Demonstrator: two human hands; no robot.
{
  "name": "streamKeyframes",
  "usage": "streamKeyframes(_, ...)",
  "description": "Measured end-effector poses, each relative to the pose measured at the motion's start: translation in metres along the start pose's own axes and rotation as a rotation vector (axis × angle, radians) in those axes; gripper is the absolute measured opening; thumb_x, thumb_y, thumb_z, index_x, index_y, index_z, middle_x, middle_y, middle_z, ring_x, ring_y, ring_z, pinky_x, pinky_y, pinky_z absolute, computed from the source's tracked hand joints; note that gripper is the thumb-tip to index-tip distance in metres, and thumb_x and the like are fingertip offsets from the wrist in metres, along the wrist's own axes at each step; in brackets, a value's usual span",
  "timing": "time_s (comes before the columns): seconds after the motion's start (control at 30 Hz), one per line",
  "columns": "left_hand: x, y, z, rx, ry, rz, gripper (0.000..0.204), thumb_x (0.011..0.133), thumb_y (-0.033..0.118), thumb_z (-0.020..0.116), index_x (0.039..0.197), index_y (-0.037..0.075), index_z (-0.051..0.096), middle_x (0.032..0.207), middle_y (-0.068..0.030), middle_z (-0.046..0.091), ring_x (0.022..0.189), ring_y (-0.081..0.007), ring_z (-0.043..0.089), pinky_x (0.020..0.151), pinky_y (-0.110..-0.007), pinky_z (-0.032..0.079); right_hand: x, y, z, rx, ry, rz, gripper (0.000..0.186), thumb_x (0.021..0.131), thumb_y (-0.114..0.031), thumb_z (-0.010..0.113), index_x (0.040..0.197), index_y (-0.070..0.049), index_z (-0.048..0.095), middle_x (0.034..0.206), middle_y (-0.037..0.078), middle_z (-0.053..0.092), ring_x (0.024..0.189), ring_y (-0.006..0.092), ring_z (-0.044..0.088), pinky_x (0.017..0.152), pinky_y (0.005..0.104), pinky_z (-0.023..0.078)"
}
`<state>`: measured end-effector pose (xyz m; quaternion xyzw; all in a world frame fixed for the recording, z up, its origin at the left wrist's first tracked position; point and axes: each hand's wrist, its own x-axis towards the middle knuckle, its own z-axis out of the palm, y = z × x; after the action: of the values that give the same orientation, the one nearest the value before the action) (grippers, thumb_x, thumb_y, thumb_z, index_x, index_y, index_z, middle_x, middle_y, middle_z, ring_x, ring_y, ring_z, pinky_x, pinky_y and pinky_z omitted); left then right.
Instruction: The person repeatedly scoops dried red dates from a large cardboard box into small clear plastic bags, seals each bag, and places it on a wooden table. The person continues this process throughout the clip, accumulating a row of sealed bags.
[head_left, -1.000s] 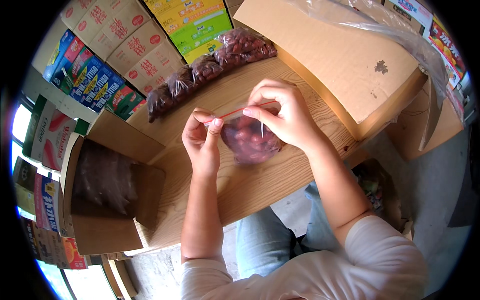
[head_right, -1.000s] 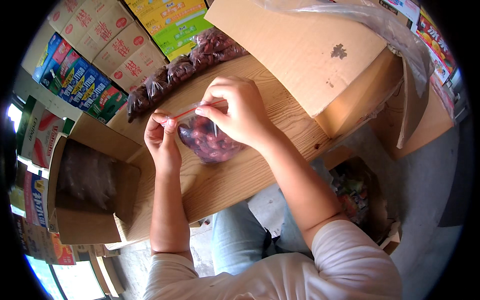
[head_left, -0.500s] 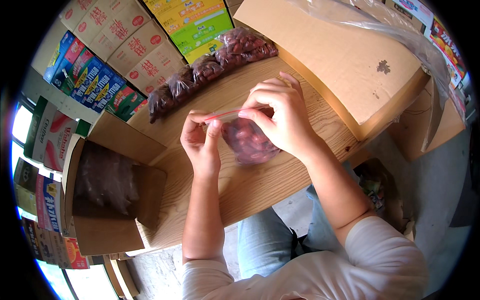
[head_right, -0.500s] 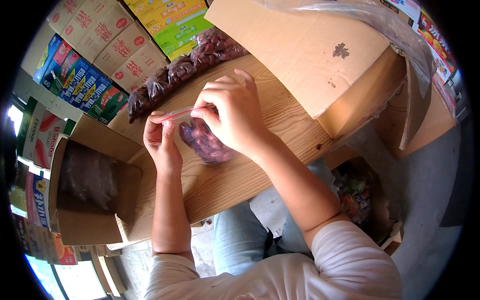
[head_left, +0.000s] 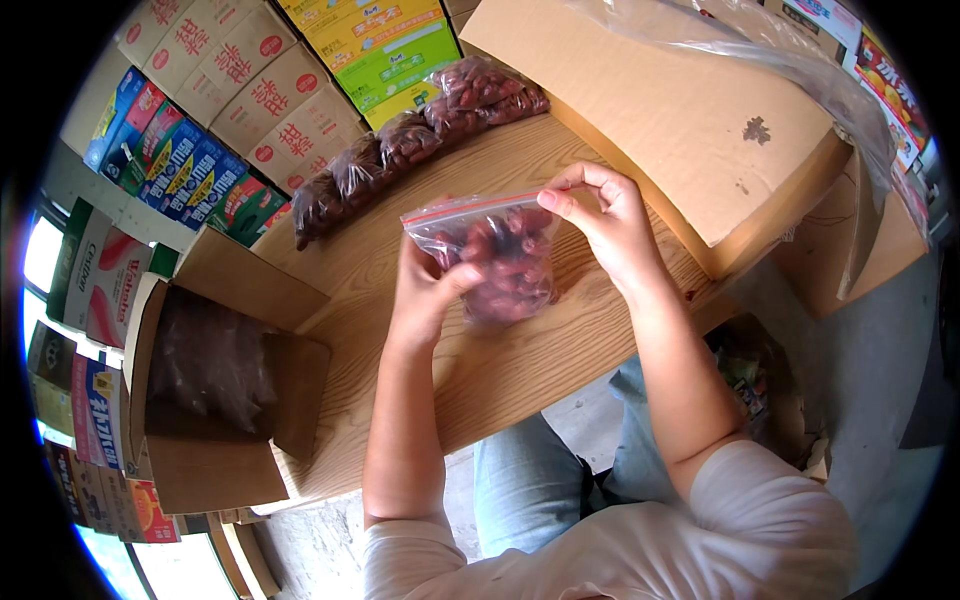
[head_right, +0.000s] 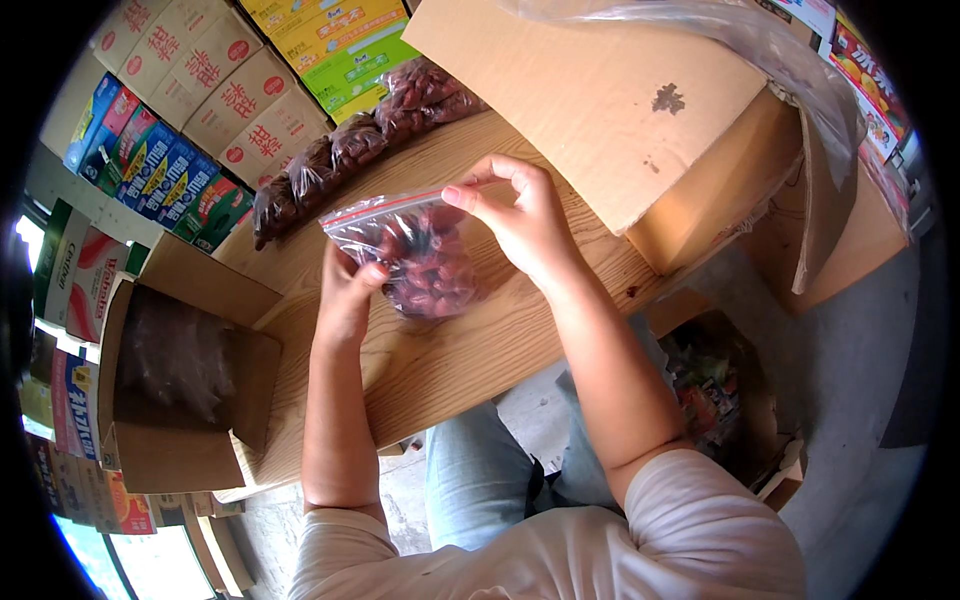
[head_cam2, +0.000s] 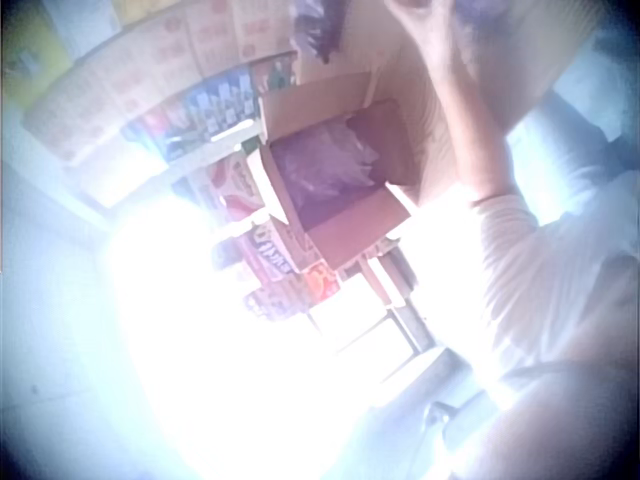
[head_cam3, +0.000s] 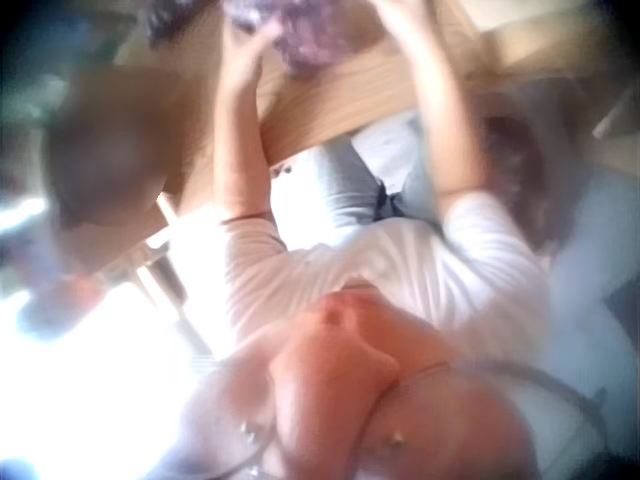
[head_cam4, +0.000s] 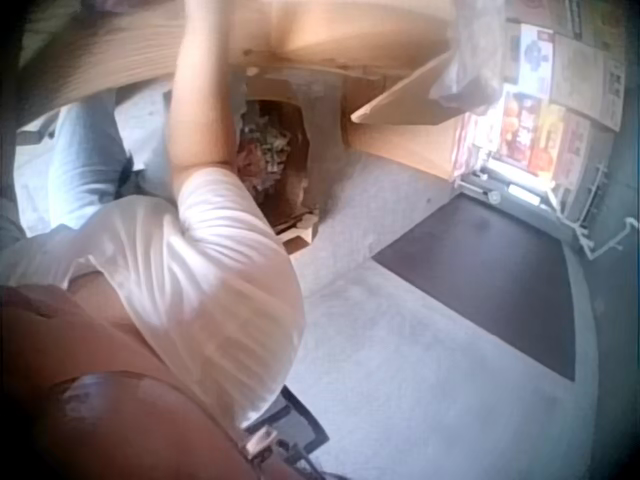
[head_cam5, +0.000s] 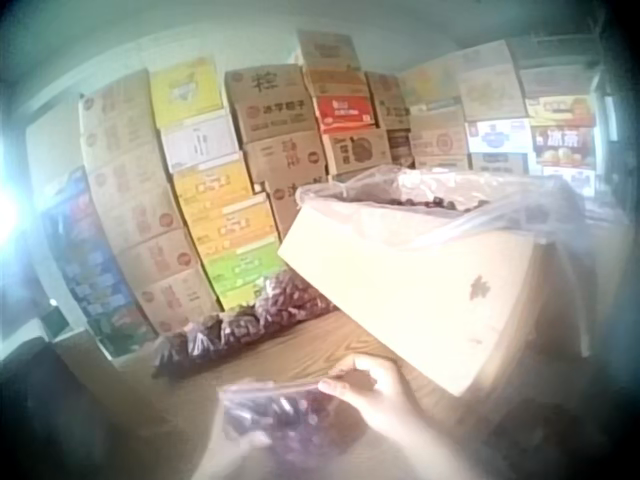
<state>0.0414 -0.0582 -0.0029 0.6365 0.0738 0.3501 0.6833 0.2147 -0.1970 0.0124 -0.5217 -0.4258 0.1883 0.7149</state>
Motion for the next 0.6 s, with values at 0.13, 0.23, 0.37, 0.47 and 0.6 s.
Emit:
streamKeyframes(0.13,0.002,0.0,0.007,0.031,-0.122,-0.191,0.062,0.073,0.009,0.083,0.124,0.0,0.051,0.115,-0.0072,0.063,0.103,-0.0159,0.061,0.091,-0.032,0.049,-0.004,0.014,0.017,0.218,-0.007,0.039,0.051,0.079,-0.015,0.078,0.121,-0.002,0.053,0.11,0.006,0.061,0.102,0.0133,0.058,0.092,0.03,0.046)
streamKeyframes(0.23,0.0,0.002,0.009,0.043,-0.086,-0.202,0.05,0.078,0.008,0.079,0.121,-0.001,0.054,0.111,-0.0069,0.065,0.1,-0.015,0.062,0.088,-0.031,0.05,-0.012,0.022,0.021,0.231,-0.163,0.151,0.065,0.076,-0.016,0.081,0.13,-0.001,0.048,0.112,0.006,0.06,0.103,0.014,0.057,0.091,0.0297,0.048)
streamKeyframes(0.37,0.001,-0.002,0.009,0.12,-0.022,-0.202,0.051,0.083,0.009,0.075,0.126,-0.002,0.051,0.112,-0.0075,0.064,0.101,-0.0156,0.061,0.089,-0.031,0.05,-0.018,0.025,0.036,0.243,-0.138,0.082,0.052,0.079,-0.018,0.08,0.121,-0.001,0.054,0.113,0.007,0.061,0.098,0.0124,0.058,0.085,0.0277,0.05)
streamKeyframes(0.47,-0.002,0.001,0.012,0.099,-0.003,-0.189,0.057,0.085,0.011,0.073,0.133,-0.003,0.046,0.117,-0.0093,0.061,0.107,-0.0164,0.058,0.092,-0.032,0.048,-0.02,0.022,0.042,0.325,-0.124,0.075,0.05,0.085,-0.012,0.073,0.127,0.0,0.05,0.113,0.007,0.061,0.098,0.0105,0.058,0.08,0.0253,0.051)
streamKeyframes(0.6,-0.002,0.003,0.016,-0.01,-0.027,-0.123,0.062,0.087,0.012,0.071,0.138,-0.003,0.04,0.125,-0.0116,0.056,0.112,-0.017,0.054,0.096,-0.032,0.045,-0.017,0.022,0.038,0.253,-0.171,0.034,0.057,0.088,-0.007,0.068,0.138,0.0,0.042,0.113,0.007,0.06,0.099,0.0094,0.057,0.078,0.0241,0.051)
